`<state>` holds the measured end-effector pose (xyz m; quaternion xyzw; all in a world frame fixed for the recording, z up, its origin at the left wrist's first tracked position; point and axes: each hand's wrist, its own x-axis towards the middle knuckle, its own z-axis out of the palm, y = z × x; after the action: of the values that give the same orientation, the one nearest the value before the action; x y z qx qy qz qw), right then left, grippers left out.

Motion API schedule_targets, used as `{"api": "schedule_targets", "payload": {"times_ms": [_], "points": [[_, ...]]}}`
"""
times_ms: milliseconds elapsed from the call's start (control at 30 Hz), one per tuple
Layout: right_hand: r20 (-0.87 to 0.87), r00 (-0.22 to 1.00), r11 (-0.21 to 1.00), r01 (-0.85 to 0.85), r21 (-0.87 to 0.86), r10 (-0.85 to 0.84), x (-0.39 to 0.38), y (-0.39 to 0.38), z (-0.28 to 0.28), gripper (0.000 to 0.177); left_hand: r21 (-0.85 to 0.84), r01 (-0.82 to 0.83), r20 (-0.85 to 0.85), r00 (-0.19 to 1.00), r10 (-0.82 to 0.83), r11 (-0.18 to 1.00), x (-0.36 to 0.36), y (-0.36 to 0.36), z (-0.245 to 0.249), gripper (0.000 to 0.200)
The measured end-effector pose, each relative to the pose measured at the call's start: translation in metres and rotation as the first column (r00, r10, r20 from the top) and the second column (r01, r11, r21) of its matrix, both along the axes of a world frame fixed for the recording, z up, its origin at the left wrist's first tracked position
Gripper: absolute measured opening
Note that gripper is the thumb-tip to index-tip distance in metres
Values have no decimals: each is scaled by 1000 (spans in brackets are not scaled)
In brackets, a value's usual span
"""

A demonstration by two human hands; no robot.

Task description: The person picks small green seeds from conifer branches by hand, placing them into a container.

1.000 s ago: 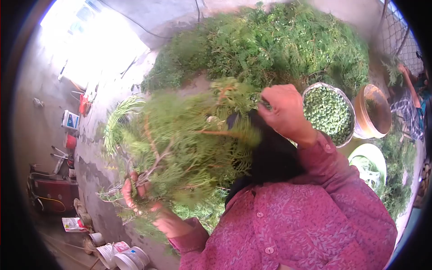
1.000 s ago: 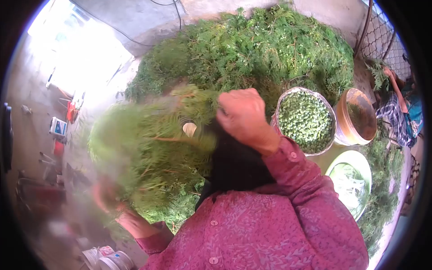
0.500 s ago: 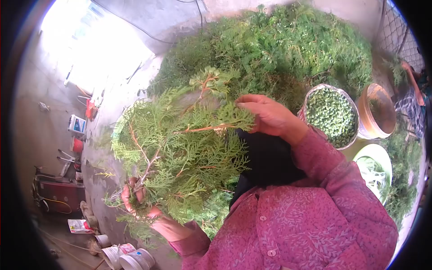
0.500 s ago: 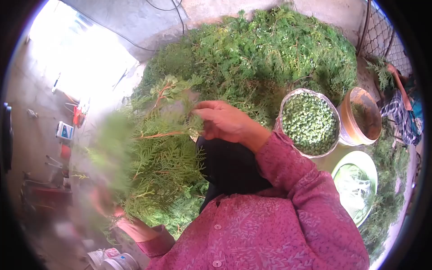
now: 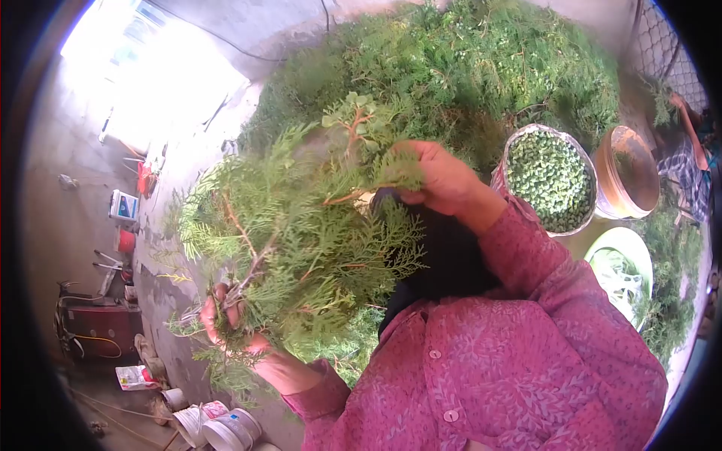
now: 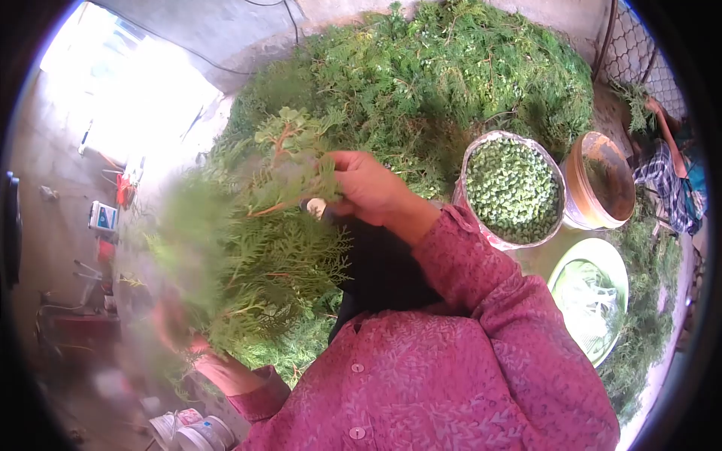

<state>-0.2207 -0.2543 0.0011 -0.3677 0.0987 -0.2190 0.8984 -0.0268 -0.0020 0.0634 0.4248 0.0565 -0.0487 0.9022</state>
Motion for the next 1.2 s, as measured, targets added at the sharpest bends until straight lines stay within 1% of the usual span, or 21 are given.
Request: {"api": "schedule_targets", "payload": {"times_ms": [33,67,100,133,200,233,267,333,400,467,533,567,667,733,800,867,1000,1067,1100,1167,1200], "points": [[63,997,999,39,-35,-37,-1,-3,-4,8,1,-2,-3,1000,2,1000,7,7,-8,22],[62,997,999,36,-37,-34,-1,-3,-4,8,81,320,245,912,-330,944,20,18,-22,22],[-18,989,989,147,-36,-147,-1,-1,-4,8,236,573,436,659,-613,785,23,20,-25,23],[-96,961,966,256,-44,-260,-1,0,-4,9,236,573,437,659,-612,785,21,19,-27,23],[-79,947,950,313,-2,-313,-3,1,-1,8,131,439,176,872,-457,889,3,5,-20,24],[-66,929,929,367,42,-364,-5,1,0,7,-60,578,60,816,-575,814,5,10,-25,23],[-67,929,930,366,41,-363,-10,-9,-4,7,-60,577,59,816,-575,814,1,7,-22,23],[11,873,850,472,233,-488,-31,-47,-18,9,-31,178,63,983,-175,984,-11,1,-14,24],[99,862,797,407,447,-497,-52,-65,-10,11,10,27,89,996,-28,1000,6,7,-19,24],[110,853,798,422,430,-510,-55,-55,7,12,59,-125,115,986,117,990,9,11,-21,25],[-79,886,854,462,237,-458,-46,-40,31,12,-31,27,213,977,-20,999,8,12,-19,23],[18,942,934,330,137,-336,-46,-41,27,11,55,176,369,911,-184,983,16,20,-29,20],[10,992,984,126,-129,-126,-36,-22,45,8,5,258,518,825,-223,966,30,25,-40,19],[-18,998,963,47,-266,-54,-24,-15,50,15,34,219,474,855,-209,975,31,28,-40,20],[-279,942,715,-63,-696,-189,-14,-5,60,27,63,184,427,883,-193,981,27,26,-34,21],[-276,950,670,-110,-734,-147,-8,-5,53,35,58,421,325,849,-416,905,20,24,-23,23],[-388,920,596,-346,-724,63,-3,-1,44,28,109,412,547,735,-401,905,49,42,-53,47],[-242,969,706,-199,-679,41,-3,6,40,24,12,860,557,419,-718,511,54,36,-41,37],[-242,969,706,-201,-679,42,0,11,36,24,11,859,556,420,-717,511,47,31,-34,37],[-59,990,836,74,-544,-125,8,19,26,16,41,443,316,844,-433,895,21,24,-25,25],[-60,992,837,64,-544,-115,6,18,28,16,41,434,315,849,-424,900,17,19,-25,25]]}}
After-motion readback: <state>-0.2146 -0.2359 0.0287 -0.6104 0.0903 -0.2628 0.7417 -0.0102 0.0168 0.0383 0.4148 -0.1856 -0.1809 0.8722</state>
